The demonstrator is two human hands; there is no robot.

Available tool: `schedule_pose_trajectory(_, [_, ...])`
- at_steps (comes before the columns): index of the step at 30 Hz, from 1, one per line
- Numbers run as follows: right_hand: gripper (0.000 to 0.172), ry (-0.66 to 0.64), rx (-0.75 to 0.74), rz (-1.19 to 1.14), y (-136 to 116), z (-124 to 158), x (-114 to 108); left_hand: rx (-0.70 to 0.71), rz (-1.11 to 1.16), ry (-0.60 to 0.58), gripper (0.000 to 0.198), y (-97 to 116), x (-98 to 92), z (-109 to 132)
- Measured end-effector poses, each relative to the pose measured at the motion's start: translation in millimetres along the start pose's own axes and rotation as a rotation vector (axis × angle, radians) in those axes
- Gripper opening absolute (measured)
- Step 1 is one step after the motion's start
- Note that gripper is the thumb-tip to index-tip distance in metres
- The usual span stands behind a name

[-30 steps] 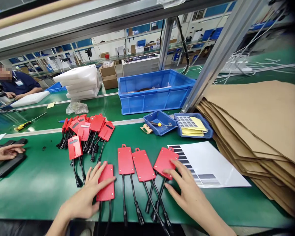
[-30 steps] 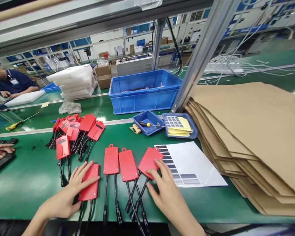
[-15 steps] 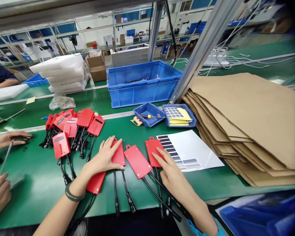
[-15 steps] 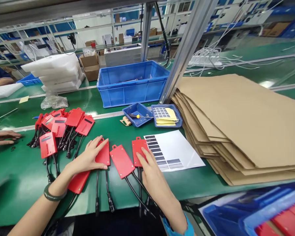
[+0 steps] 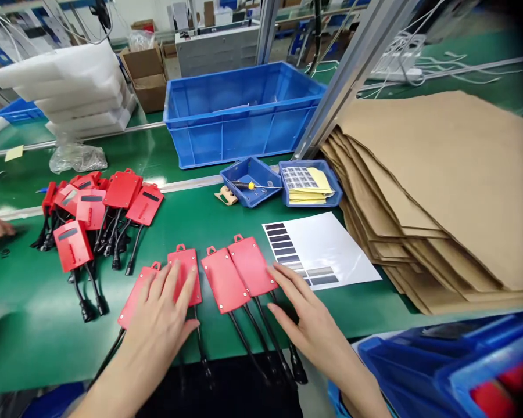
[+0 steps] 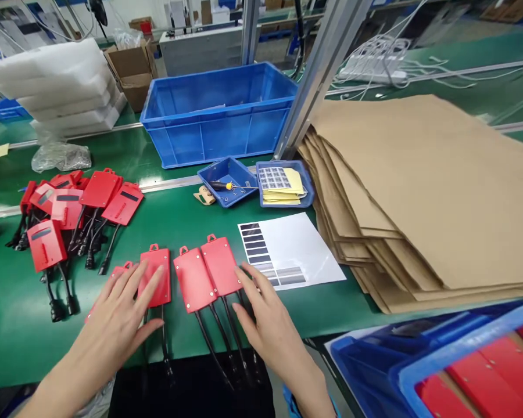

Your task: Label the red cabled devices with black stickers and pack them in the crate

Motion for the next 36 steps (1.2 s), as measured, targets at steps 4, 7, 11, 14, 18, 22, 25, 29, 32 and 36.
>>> schedule_pose_trajectory(4, [0.052,0.030,-0.032,0.038,1,12,-1,-0.056,0.127,0.027,0.080,38,-2.9,-7])
schedule_pose_trajectory(7, [0.052,0.087,-0.069,0.066,-1,18,4,-0.094,0.201,0.000,0.089,64,7.9,-28])
schedule_pose_trajectory(11, [0.050,0.121,-0.034,0.037,2,21,2,-0.081,0.219,-0.065,0.077,80,19.4,-43])
schedule_pose_trajectory(14, [0.043,0.099,-0.062,0.020,1,24,-1,-0.028,0.269,-0.088,0.073,83,17.3,-40])
schedule_pose_trajectory(18, [0.047,0.142,-0.104,0.121,-3,26,0,-0.098,0.266,-0.062,0.070,84,12.3,-42])
schedule_pose_trajectory(22, [0.058,0.217,-0.171,0.265,-10,20,8,-0.308,0.221,-0.058,0.049,82,20.5,-53])
schedule_pose_trajectory(25, [0.059,0.233,-0.218,0.278,-10,15,8,-0.339,0.197,-0.040,0.025,82,24.4,-58])
schedule_pose_trajectory(29, [0.056,0.181,-0.197,0.128,3,13,-1,-0.336,0.267,-0.004,0.044,74,20.3,-51])
schedule_pose_trajectory(32, [0.055,0.038,-0.070,-0.087,18,15,6,-0.373,0.461,0.006,0.050,63,19.3,-40])
schedule_pose_trajectory(36, [0.067,-0.113,0.151,-0.398,29,21,27,-0.396,0.582,0.060,0.046,50,21.5,-23])
Point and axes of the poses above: each hand's wrist, its own z-axis away from the middle knuckle, its own x-axis out of the palm, y = z × x, the point moved 8 cm from there along -z, towards the middle knuckle, and after that the axes turned 4 degrees about x, right-handed, at the moved point
